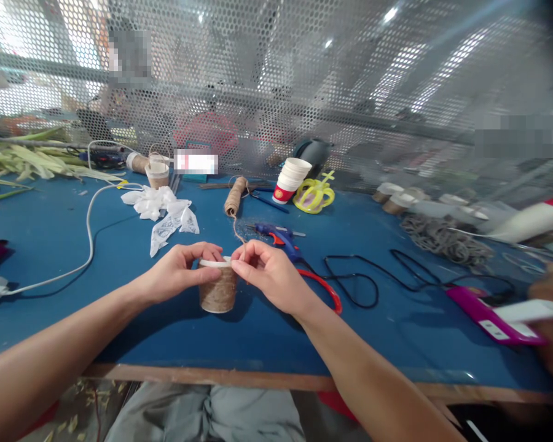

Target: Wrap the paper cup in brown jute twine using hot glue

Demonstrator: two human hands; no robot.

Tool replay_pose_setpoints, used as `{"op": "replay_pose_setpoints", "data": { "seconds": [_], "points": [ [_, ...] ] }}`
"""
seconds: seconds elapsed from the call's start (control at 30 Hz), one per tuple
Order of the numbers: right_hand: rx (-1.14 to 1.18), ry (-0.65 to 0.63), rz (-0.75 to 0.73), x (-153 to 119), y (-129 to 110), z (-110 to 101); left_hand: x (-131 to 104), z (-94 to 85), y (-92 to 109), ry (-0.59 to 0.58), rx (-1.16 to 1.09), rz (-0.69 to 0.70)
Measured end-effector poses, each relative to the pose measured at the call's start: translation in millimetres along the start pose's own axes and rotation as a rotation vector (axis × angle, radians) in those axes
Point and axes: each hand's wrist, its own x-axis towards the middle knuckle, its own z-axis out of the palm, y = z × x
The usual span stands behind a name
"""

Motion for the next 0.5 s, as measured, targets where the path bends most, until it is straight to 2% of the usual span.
{"op": "replay_pose_setpoints", "data": {
  "seconds": [0.2, 0.5],
  "points": [
    [-0.145, 0.022, -0.049, -1.8, 2.6, 2.4, -1.2, 0.3, 0.4, 0.019, 0.238, 0.083],
    [-0.234, -0.007, -0.107, -5.2, -5.6, 5.7, -4.0, 6.6, 7.1, 0.010, 0.277, 0.106]
  ]
}}
